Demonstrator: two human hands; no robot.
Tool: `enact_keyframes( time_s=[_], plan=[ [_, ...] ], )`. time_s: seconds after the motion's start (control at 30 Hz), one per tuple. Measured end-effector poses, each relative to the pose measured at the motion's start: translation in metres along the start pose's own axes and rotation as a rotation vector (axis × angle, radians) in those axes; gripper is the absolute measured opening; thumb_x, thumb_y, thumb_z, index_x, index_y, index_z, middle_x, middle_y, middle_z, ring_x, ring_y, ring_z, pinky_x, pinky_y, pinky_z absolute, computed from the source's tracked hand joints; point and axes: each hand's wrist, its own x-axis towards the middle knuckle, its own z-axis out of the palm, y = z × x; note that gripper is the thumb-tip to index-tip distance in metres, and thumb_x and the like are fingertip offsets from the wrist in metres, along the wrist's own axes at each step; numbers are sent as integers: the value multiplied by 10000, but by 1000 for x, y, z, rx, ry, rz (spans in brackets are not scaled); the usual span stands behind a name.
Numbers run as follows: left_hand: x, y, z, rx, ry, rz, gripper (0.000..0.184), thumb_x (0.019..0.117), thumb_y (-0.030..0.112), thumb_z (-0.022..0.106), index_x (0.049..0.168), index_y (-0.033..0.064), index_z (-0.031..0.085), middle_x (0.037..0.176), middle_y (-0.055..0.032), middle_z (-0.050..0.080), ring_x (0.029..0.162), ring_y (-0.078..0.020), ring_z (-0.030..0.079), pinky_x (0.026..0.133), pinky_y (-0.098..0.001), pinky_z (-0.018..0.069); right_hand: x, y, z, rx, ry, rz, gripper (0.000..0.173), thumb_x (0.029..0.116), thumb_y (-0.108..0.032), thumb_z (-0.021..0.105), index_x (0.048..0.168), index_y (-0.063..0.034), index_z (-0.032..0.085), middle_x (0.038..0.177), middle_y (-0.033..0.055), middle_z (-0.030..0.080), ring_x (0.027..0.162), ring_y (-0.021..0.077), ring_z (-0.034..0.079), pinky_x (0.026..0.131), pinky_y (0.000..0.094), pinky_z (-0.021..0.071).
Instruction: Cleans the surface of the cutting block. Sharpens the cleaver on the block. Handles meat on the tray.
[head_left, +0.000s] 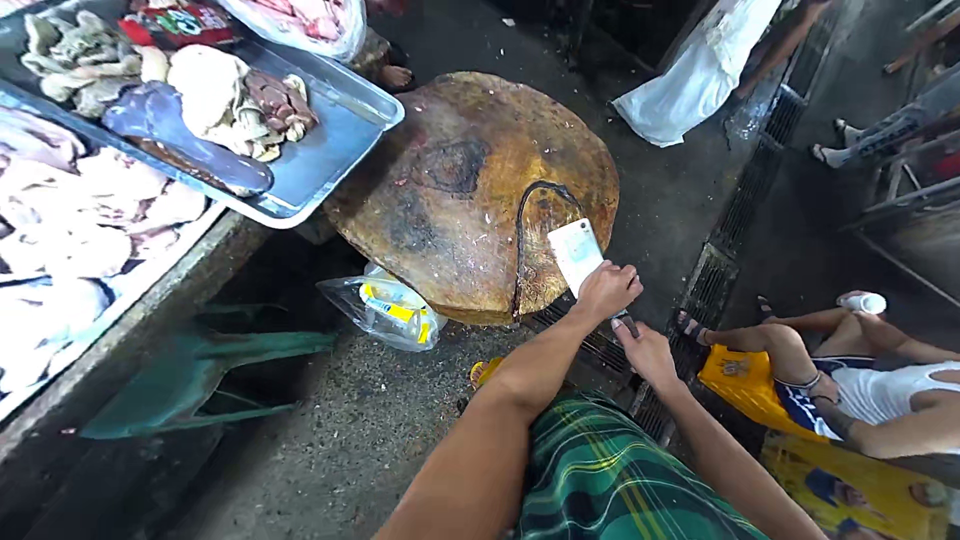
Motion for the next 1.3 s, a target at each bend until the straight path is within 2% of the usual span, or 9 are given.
enact_keyframes(
  time_s=[0.1,0.27,0.47,0.6,0.73,0.83,0.93,1.1,1.3],
  plan=[
    [-22,6,-11,64,65,-130,263,1003,323,572,918,127,725,815,-31,705,883,-203,697,855,-396,584,5,4,-8,-89,-53,-112,786,962,-783,374,1230,-115,690,1027,180,735,1009,373,713,866,625,558],
    [42,-14,2,111,63,-166,251,1005,303,559,929,116,707,827,-45,710,891,-215,706,845,-408,585,60,-5,-42,-57,-76,-177,720,1013,-704,398,1176,-66,691,1032,208,714,982,371,708,863,596,559],
    [14,-7,-3,182,147,-341,270,1008,328,553,932,136,726,854,-31,720,908,-210,703,851,-425,584,67,0,-49,-123,-170,-310,723,992,-719,434,1236,-88,688,1072,211,727,1045,404,703,894,646,547],
    [71,-48,-6,171,158,-329,240,996,339,574,934,151,710,867,-13,714,938,-187,700,844,-404,589,111,-24,-52,-52,-103,-328,726,995,-739,384,1131,-96,691,956,199,717,912,388,714,792,633,566],
    [10,-6,-8,185,219,-420,246,1013,325,580,941,139,723,892,-33,703,905,-194,691,838,-437,589,80,0,-45,-155,-186,-405,724,986,-739,403,1164,-96,686,986,185,725,958,383,716,818,629,567],
    [31,-23,2,198,186,-382,256,1003,334,569,945,145,732,876,-28,722,915,-204,704,838,-432,596,88,-7,-57,-116,-177,-361,721,998,-713,427,1212,-80,696,1042,221,727,1015,419,705,868,657,547],
    [80,-56,-9,178,148,-350,260,1005,343,546,950,147,708,877,-27,713,903,-192,705,833,-428,592,119,-30,-51,-35,-86,-324,758,979,-768,374,1109,-88,684,931,211,709,874,405,712,753,646,565],
    [13,-1,-8,200,294,-366,241,981,315,610,891,125,725,834,-41,708,851,-212,699,811,-424,592,75,-3,-45,-201,-150,-360,747,986,-737,408,1231,-85,678,1034,198,730,1004,395,715,859,636,560],
    [48,-44,-2,139,228,-282,241,1001,320,569,913,147,711,841,-3,710,893,-165,707,837,-397,598,93,-22,-41,-112,-88,-302,734,983,-749,404,1124,-89,693,961,197,718,946,391,712,819,640,559]
  ],
)
